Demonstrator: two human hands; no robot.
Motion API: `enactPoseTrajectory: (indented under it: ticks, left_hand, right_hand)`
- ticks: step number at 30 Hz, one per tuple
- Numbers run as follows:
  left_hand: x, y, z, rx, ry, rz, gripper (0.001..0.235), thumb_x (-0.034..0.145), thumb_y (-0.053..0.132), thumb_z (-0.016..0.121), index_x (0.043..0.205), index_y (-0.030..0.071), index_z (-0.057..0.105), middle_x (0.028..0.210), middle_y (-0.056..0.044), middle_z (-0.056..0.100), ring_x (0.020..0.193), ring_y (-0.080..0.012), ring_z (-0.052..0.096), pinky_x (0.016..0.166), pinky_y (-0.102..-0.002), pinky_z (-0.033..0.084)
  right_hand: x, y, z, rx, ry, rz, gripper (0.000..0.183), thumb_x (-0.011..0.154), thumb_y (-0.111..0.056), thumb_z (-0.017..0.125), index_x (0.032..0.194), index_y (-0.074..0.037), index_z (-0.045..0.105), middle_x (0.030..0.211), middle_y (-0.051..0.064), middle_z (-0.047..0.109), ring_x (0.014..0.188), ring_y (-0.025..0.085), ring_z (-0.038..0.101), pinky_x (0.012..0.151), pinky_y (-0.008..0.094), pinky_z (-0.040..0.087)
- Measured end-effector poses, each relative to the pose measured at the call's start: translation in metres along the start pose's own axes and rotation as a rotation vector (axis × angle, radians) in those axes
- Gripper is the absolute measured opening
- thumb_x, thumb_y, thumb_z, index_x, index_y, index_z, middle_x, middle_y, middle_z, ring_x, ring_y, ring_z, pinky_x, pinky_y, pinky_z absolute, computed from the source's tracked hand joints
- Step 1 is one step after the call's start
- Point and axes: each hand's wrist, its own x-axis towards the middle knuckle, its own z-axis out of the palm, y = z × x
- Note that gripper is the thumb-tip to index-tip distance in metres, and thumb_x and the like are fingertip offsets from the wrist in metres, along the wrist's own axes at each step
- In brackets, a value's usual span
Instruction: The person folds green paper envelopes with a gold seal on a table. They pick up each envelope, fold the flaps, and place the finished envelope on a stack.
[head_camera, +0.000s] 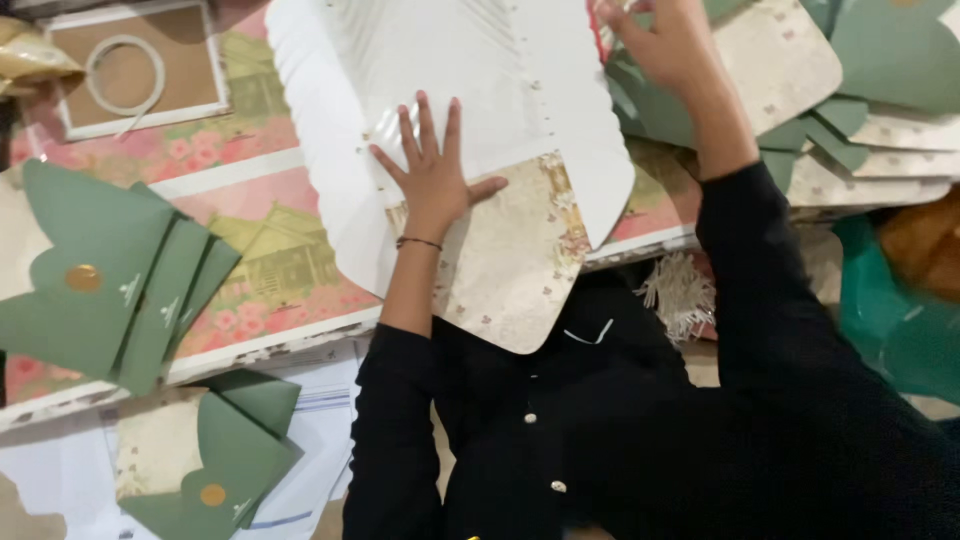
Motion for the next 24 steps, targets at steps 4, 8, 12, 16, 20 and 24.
enactPoseTrajectory:
  ticks: [4,8,12,16,20,24]
  left_hand:
    - [-0.004,0.006,-0.013,0.001,-0.015,-0.027,0.138,0.075,0.112,0.034,0.182,0.032,0.0,0.183,-0.009,-0.021,0.168,-0.043,-0.02,0.116,-0.089,-0.013]
    - [-0.006,0.006,-0.012,0.006,0.008,-0.006,0.135,0.078,0.111,0.037,0.182,0.032,0.0,0.183,-0.009,-0.02,0.169,-0.0421,-0.018,0.117,-0.089,-0.013]
    - [-0.007,0.012,-0.021,-0.001,-0.046,-0.028,0.139,0.074,0.111,0.033,0.182,0.031,-0.002,0.182,-0.011,-0.022,0.168,-0.0419,-0.022,0.117,-0.088,-0.014]
    - [-0.007,0.022,-0.04,0.022,-0.157,-0.09,0.144,0.07,0.109,0.041,0.181,0.029,-0.005,0.18,-0.01,-0.028,0.165,-0.0406,-0.027,0.117,-0.087,-0.016]
    - [-0.008,0.02,-0.037,0.073,-0.166,-0.092,0.136,0.083,0.105,0.048,0.182,0.028,-0.007,0.179,-0.011,-0.029,0.165,-0.0409,-0.027,0.117,-0.088,-0.013]
    - [-0.004,0.023,-0.031,0.084,-0.182,-0.102,0.139,0.085,0.104,0.054,0.181,0.027,-0.009,0.177,-0.013,-0.032,0.163,-0.0432,-0.03,0.116,-0.09,-0.013]
  right_hand:
    - [-0.123,-0.009,-0.09,-0.093,0.185,0.003,0.03,0.127,-0.001,0.063,0.146,0.021,0.069,0.13,0.033,0.066,0.109,0.04,0.071,0.087,0.046,0.062]
    - [-0.214,-0.008,-0.087,-0.241,0.003,0.642,0.026,0.131,-0.027,0.069,0.119,-0.01,0.083,0.091,0.005,0.073,0.07,0.015,0.055,0.06,0.03,0.042]
    - [-0.231,-0.018,-0.025,-0.334,-0.043,0.554,0.039,0.114,-0.034,0.073,0.134,-0.002,0.077,0.127,0.018,0.072,0.117,0.033,0.063,0.096,0.047,0.055]
    - [-0.217,0.0,0.022,-0.658,0.212,0.189,0.029,0.11,-0.022,0.086,0.109,-0.001,0.066,0.109,0.018,0.061,0.104,0.037,0.058,0.091,0.045,0.052]
    - [-0.208,-0.024,0.011,-0.582,-0.119,0.413,0.039,0.112,-0.032,0.078,0.12,0.002,0.062,0.119,0.021,0.066,0.111,0.038,0.061,0.092,0.047,0.054]
    - [-0.212,-0.059,-0.021,-0.287,-0.185,0.428,0.031,0.12,-0.023,0.06,0.133,0.004,0.053,0.13,0.027,0.056,0.096,0.046,0.065,0.074,0.055,0.053]
